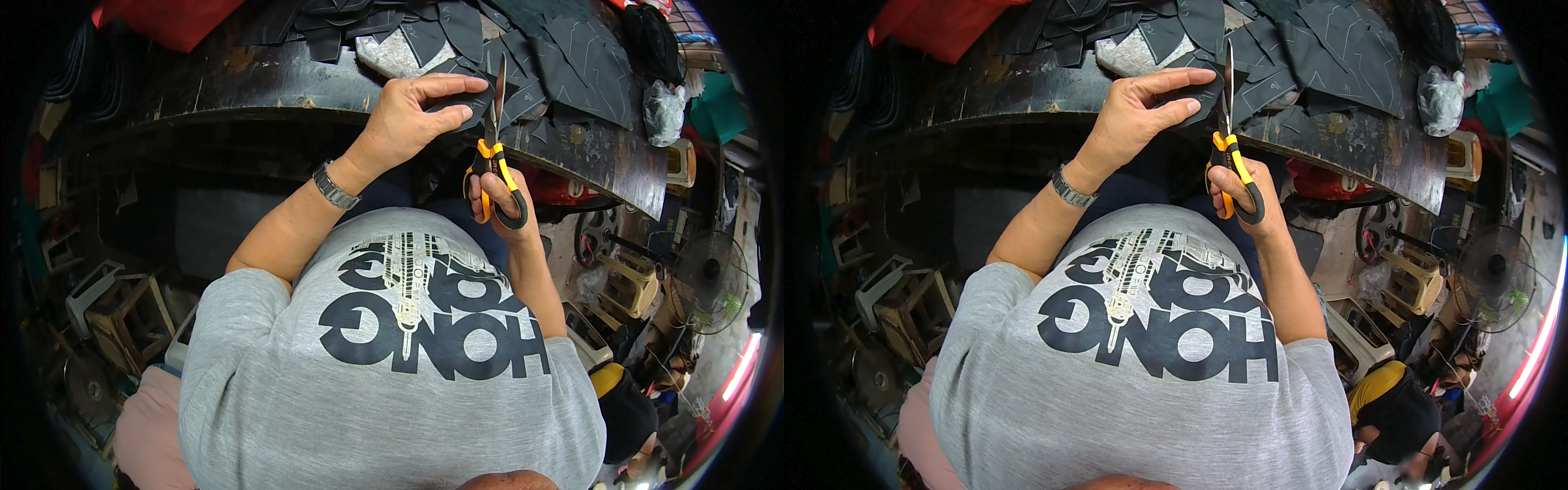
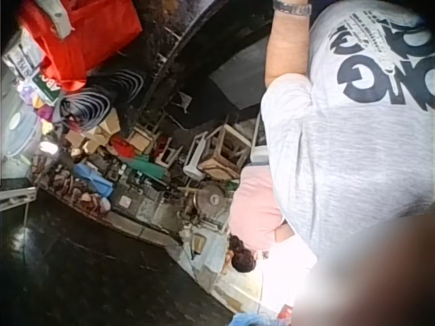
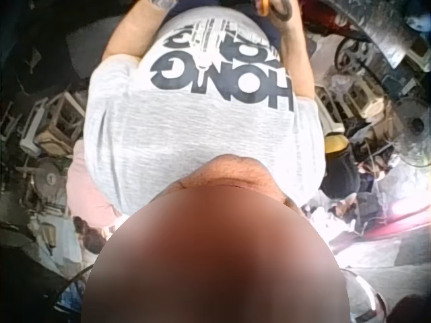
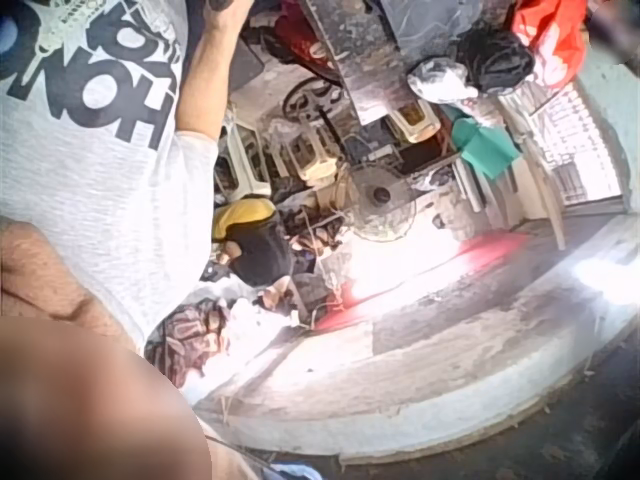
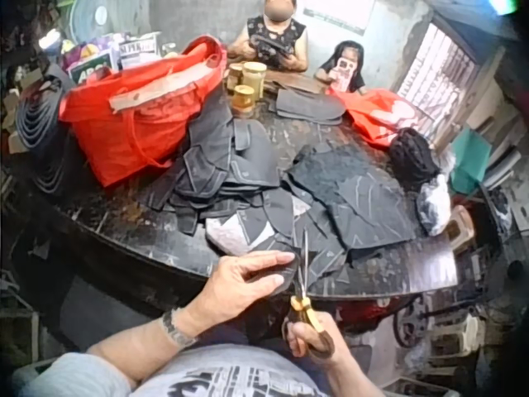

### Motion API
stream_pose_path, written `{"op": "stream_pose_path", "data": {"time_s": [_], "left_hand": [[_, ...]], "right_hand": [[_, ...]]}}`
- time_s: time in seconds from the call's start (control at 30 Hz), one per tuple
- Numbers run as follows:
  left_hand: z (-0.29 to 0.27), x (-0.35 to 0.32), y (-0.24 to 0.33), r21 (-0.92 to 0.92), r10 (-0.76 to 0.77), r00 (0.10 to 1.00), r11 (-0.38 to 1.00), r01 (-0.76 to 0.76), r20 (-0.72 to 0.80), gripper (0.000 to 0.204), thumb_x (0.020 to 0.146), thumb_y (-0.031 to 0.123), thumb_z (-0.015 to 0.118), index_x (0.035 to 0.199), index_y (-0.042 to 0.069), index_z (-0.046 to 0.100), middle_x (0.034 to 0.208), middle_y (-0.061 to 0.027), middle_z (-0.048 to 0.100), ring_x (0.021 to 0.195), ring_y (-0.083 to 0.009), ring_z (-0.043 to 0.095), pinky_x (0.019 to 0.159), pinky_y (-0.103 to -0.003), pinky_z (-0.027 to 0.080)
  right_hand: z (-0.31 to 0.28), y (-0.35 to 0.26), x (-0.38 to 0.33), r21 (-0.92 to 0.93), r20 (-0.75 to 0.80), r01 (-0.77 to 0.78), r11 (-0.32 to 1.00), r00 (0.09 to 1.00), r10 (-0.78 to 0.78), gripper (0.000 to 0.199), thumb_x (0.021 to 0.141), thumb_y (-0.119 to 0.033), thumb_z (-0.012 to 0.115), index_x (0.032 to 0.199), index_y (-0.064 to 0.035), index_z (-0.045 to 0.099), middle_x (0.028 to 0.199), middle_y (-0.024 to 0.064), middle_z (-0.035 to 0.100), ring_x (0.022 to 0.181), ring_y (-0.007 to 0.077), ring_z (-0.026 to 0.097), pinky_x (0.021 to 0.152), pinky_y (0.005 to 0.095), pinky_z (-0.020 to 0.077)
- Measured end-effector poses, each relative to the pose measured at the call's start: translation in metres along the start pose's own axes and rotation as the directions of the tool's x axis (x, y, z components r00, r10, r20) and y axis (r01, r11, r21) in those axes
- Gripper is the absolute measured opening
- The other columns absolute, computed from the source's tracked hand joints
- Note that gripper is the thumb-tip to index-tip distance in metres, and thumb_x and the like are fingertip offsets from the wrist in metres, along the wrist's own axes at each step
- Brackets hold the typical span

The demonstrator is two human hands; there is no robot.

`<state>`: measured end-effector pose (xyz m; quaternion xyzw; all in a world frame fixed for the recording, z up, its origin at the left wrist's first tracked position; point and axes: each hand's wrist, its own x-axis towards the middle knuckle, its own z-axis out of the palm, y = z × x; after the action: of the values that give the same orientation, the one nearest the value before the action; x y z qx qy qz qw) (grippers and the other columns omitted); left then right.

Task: The person uses shears to cut black leather pieces on a workbench, following drawn outlines. They repeatedly pick up pieces, cut along marked lines, and set the cut pieces aside on the table.

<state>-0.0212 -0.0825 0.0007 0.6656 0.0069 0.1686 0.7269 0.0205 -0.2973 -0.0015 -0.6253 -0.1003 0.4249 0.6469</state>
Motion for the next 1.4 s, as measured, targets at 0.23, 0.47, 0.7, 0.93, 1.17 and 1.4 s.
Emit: {"op": "stream_pose_path", "data": {"time_s": [0.23,0.47,0.7,0.93,1.17,1.4], "left_hand": [[-0.009,0.006,-0.003,0.025,-0.009,0.999,1.0,0.008,0.046,0.029,0.086,0.006,0.067,0.115,0.006,0.071,0.113,-0.0106,0.071,0.105,-0.017,0.067,0.095,-0.028,0.051],[-0.016,0.009,-0.005,0.004,-0.053,0.993,0.999,0.053,0.109,0.029,0.086,0.005,0.065,0.115,0.006,0.072,0.108,-0.0079,0.073,0.09,-0.0091,0.068,0.08,-0.021,0.053],[-0.023,0.012,-0.006,0.09,-0.062,0.986,0.995,0.048,0.156,0.03,0.085,0.005,0.065,0.114,0.006,0.072,0.102,-0.0069,0.073,0.083,-0.0067,0.066,0.075,-0.019,0.052],[-0.023,0.012,-0.006,0.078,-0.035,0.984,0.997,0.022,0.175,0.031,0.084,0.004,0.064,0.114,0.006,0.072,0.102,-0.007,0.073,0.084,-0.0073,0.066,0.076,-0.019,0.052],[-0.024,0.013,-0.007,0.112,-0.034,0.98,0.994,0.012,0.198,0.033,0.084,0.003,0.063,0.115,0.006,0.072,0.105,-0.0078,0.073,0.089,-0.0089,0.067,0.08,-0.021,0.052],[-0.027,0.014,0.005,0.15,-0.173,0.941,0.98,0.134,0.292,0.029,0.085,0.002,0.065,0.113,0.003,0.071,0.11,-0.0058,0.071,0.104,-0.0111,0.063,0.095,-0.026,0.047]], "right_hand": [[-0.005,0.001,-0.003,-0.014,0.028,-0.021,1.0,0.999,0.021,0.041,0.08,-0.04,0.077,0.077,-0.0027,0.061,0.062,0.0032,0.055,0.046,0.011,0.054,0.04,0.0221,0.0434],[-0.006,0.0,-0.007,-0.029,0.034,-0.059,0.998,0.998,0.06,0.037,0.08,-0.036,0.076,0.075,-0.0026,0.06,0.061,0.0036,0.054,0.045,0.0108,0.052,0.038,0.0222,0.0417],[-0.013,-0.002,-0.009,-0.115,0.064,-0.07,0.991,0.995,0.078,0.037,0.081,-0.036,0.075,0.073,-0.0035,0.059,0.057,0.0027,0.053,0.043,0.0092,0.05,0.038,0.0208,0.0391],[-0.016,-0.001,-0.012,-0.147,0.033,-0.115,0.982,0.992,0.121,0.037,0.081,-0.036,0.077,0.072,-0.0042,0.059,0.054,0.0016,0.052,0.041,0.008,0.049,0.037,0.0194,0.0368],[-0.02,-0.002,-0.015,-0.163,0.031,-0.14,0.977,0.989,0.146,0.037,0.081,-0.036,0.077,0.073,-0.0048,0.059,0.053,0.0009,0.051,0.041,0.0069,0.048,0.036,0.0195,0.0357],[-0.02,0.013,-0.013,-0.126,-0.05,-0.173,0.977,0.985,0.168,0.036,0.085,-0.033,0.074,0.071,-0.0052,0.056,0.053,0.0023,0.051,0.039,0.0084,0.048,0.036,0.0207,0.0361]]}}
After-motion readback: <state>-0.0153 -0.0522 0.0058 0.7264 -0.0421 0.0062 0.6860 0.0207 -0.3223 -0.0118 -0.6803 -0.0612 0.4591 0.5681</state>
